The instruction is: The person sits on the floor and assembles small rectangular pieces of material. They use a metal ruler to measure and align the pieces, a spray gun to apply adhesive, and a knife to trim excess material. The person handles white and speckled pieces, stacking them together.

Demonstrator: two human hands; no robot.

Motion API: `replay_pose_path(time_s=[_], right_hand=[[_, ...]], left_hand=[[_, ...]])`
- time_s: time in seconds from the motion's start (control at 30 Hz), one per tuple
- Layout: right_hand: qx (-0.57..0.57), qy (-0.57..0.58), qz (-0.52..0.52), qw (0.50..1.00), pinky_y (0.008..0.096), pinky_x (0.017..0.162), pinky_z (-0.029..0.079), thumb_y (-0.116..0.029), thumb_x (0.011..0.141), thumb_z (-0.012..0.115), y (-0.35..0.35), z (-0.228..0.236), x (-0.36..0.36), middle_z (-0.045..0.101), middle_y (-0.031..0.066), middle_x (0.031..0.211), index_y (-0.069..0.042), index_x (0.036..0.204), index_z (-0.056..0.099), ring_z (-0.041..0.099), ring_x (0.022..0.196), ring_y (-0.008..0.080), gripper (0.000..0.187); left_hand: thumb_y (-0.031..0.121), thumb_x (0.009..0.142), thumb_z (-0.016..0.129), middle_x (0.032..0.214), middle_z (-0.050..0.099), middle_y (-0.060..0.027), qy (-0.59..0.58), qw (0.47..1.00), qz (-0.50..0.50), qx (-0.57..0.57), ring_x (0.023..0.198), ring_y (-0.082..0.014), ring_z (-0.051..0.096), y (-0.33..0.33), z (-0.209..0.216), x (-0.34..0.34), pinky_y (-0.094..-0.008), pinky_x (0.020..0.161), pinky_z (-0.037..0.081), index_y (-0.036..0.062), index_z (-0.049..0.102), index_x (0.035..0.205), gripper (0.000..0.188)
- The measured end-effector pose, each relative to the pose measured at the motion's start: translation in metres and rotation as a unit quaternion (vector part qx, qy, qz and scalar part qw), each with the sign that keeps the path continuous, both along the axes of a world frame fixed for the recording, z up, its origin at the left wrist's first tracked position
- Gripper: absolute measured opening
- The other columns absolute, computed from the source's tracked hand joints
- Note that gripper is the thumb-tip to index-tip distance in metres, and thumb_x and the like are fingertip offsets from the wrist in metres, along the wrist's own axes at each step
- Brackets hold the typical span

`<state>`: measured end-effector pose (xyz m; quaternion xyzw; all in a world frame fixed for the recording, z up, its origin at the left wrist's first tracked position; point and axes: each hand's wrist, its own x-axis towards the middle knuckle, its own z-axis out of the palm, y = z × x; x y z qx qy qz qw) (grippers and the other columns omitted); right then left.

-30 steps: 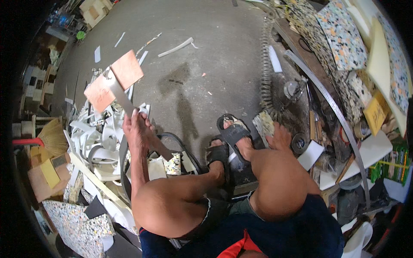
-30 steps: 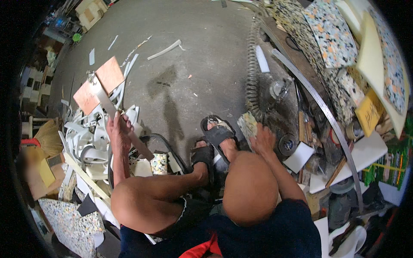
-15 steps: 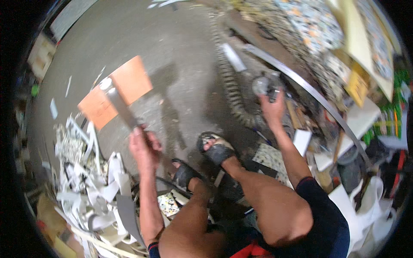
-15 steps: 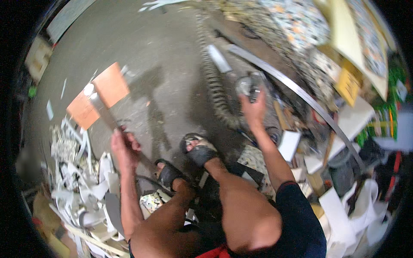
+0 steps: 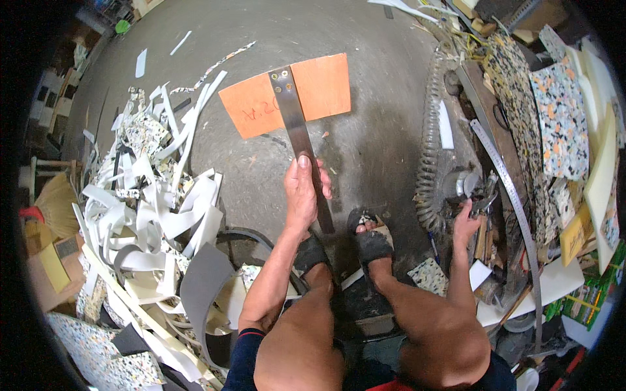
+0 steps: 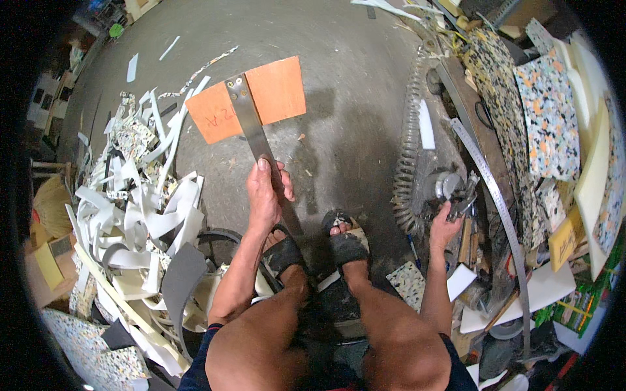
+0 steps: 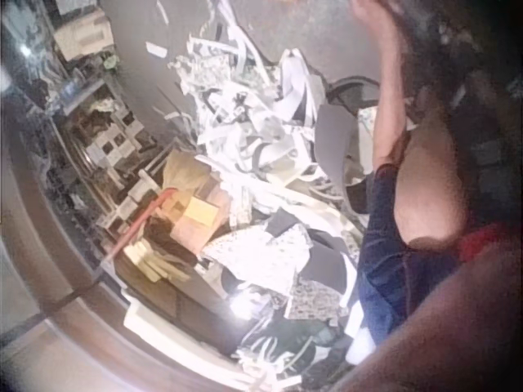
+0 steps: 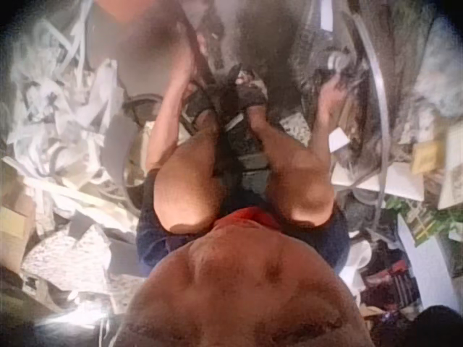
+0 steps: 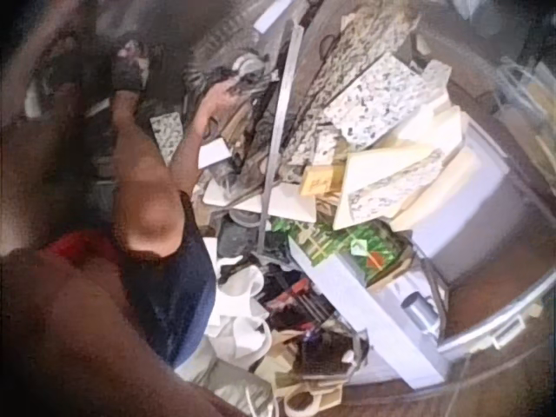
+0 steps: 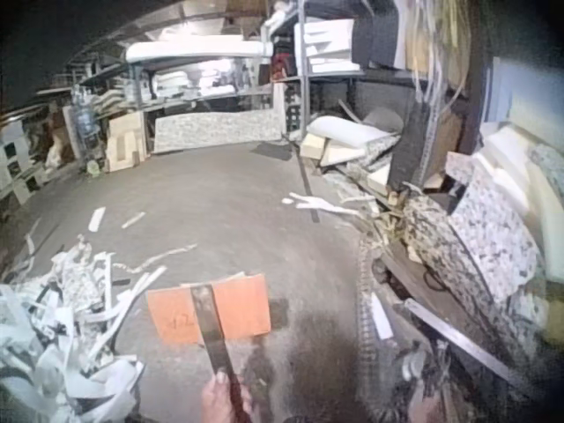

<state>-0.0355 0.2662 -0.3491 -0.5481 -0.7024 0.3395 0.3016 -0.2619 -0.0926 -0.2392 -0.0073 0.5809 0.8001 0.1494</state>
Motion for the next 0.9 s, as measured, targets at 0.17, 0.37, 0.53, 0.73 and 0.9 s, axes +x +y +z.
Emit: replay_pose_path(time_s=[0.17, 0.37, 0.53, 0.73, 0.9], right_hand=[[-0.027, 0.154, 0.050, 0.986, 0.0310, 0.059, 0.048, -0.025, 0.099, 0.063, 0.019, 0.024, -0.025, 0.069, 0.0060, 0.078, -0.003, 0.117, 0.065, 0.063, 0.064, 0.0163, 0.029], [-0.080, 0.161, 0.307, 0.934, 0.0241, 0.055, 0.042, -0.021, 0.103, 0.057, -0.052, 0.161, -0.061, 0.067, 0.0036, 0.082, -0.003, 0.119, 0.064, 0.054, 0.062, 0.0081, 0.025], [-0.069, 0.186, 0.396, 0.896, 0.0238, 0.057, 0.040, -0.029, 0.105, 0.055, -0.140, 0.225, -0.114, 0.066, 0.0016, 0.085, -0.002, 0.114, 0.066, 0.051, 0.063, 0.0072, 0.030], [-0.154, 0.189, 0.535, 0.809, 0.0233, 0.054, 0.036, -0.050, 0.106, 0.047, -0.160, 0.223, -0.138, 0.071, 0.0069, 0.104, -0.004, 0.130, 0.058, 0.048, 0.064, 0.0084, 0.054], [-0.219, 0.197, 0.524, 0.799, 0.0238, 0.068, 0.048, -0.045, 0.101, 0.061, -0.179, 0.238, -0.149, 0.069, 0.0029, 0.091, 0.003, 0.115, 0.064, 0.057, 0.075, 0.0066, 0.050]], left_hand=[[0.049, 0.107, 0.043, 0.070, 0.057, -0.0030, 0.018, 0.999, 0.010, -0.035, 0.053, -0.0099, 0.053, -0.007, -0.001, -0.003, -0.0260, 0.050, 0.045, 0.0030, 0.055, 0.100, 0.049], [0.051, 0.107, 0.043, 0.071, 0.057, -0.0046, 0.042, 0.998, 0.024, -0.046, 0.053, -0.0114, 0.053, -0.009, -0.004, -0.005, -0.0277, 0.049, 0.047, 0.0013, 0.054, 0.102, 0.051], [0.052, 0.106, 0.044, 0.069, 0.056, -0.0039, 0.047, 0.998, 0.026, -0.044, 0.052, -0.0112, 0.052, -0.001, -0.012, -0.002, -0.0263, 0.048, 0.045, 0.0019, 0.054, 0.102, 0.051], [0.053, 0.106, 0.044, 0.069, 0.056, -0.0037, 0.037, 0.998, 0.025, -0.046, 0.050, -0.0111, 0.051, 0.001, -0.014, -0.001, -0.0262, 0.047, 0.045, 0.0029, 0.054, 0.103, 0.051], [0.050, 0.107, 0.042, 0.072, 0.054, -0.0020, 0.030, 0.998, 0.026, -0.046, 0.056, -0.0097, 0.050, 0.001, -0.013, 0.003, -0.0259, 0.052, 0.043, 0.0038, 0.054, 0.101, 0.048]])
